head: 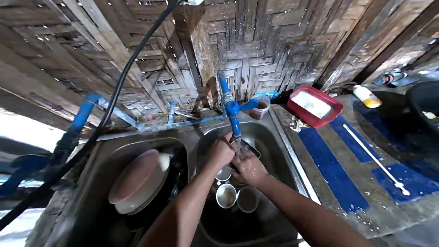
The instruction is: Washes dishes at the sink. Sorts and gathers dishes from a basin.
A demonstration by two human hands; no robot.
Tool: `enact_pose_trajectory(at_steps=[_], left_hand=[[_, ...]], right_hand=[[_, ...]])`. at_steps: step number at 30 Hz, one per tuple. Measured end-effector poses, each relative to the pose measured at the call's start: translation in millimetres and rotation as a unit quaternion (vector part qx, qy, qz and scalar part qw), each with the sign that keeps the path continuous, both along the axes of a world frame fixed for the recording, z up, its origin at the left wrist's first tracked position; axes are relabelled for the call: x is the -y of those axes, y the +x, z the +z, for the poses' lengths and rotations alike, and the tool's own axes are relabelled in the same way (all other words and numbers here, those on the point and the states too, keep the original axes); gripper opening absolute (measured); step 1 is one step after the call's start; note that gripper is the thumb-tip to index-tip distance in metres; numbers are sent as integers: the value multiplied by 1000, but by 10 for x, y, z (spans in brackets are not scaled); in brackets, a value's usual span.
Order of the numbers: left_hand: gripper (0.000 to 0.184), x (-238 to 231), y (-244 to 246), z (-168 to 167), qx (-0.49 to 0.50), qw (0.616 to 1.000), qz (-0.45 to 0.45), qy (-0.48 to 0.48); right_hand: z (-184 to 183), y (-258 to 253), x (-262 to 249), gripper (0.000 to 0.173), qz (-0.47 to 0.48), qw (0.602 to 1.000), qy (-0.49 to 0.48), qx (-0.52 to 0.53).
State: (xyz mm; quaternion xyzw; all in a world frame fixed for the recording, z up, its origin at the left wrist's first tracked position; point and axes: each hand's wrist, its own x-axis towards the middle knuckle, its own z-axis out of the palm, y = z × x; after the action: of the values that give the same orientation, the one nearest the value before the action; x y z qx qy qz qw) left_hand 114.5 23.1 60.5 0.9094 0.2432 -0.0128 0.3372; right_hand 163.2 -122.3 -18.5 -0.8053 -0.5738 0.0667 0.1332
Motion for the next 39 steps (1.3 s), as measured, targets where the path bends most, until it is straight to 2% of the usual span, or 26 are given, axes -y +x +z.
enact_pose_trajectory(at_steps=[3, 6, 9, 10, 12, 14, 17, 19, 22, 24, 26, 28, 31, 33, 37, 39], left_hand=[[37, -82, 157, -36, -28, 998, -46, 19], [40, 8, 275, -43, -32, 999, -30, 23], [46, 144, 175, -68, 30, 991, 112, -70], [47, 229, 102, -129, 52, 976, 169, -131], [36, 395, 12, -267, 65, 930, 265, -244], [37, 458, -98, -313, 48, 917, 278, -283], [44, 461, -235, -183, -10, 923, 256, -287], [46, 491, -259, -98, -18, 923, 253, -289], [49, 487, -235, -47, -15, 941, 241, -237], [56, 448, -226, 29, -34, 948, 229, -217], [52, 430, -231, 93, -38, 947, 240, -209], [45, 420, -215, 175, -42, 952, 240, -184], [35, 459, -169, 388, -66, 965, 227, -115], [36, 441, -138, 454, -94, 968, 212, -96], [39, 270, -150, 159, -97, 971, 189, -106], [40, 222, -131, 128, -114, 970, 182, -111]], right_hand=[[-96, -42, 142, 26, 39, 998, 4, 40], [-49, 46, 181, 28, 48, 999, -13, 14], [0, 226, 192, 31, 34, 998, 42, 39], [24, 257, 184, 32, 25, 994, 83, 61], [107, 310, 149, 28, 27, 988, 127, 81], [145, 246, 151, 28, 40, 995, 90, 31], [307, 137, 169, 42, 44, 999, -8, -28], [401, 95, 173, 34, 66, 997, -31, 10], [510, 9, 182, 26, 93, 993, -16, 64], [555, -16, 202, 24, 95, 994, -5, 52], [612, -33, 201, 27, 91, 996, -20, 10], [613, -61, 148, 35, 55, 997, -22, -40], [635, -122, 72, 52, -77, 985, -11, -153], [620, -143, 37, 54, -122, 977, -8, -174], [577, -167, -1, 45, -92, 993, -57, -38], [564, -153, -50, 44, -106, 990, -90, -3]])
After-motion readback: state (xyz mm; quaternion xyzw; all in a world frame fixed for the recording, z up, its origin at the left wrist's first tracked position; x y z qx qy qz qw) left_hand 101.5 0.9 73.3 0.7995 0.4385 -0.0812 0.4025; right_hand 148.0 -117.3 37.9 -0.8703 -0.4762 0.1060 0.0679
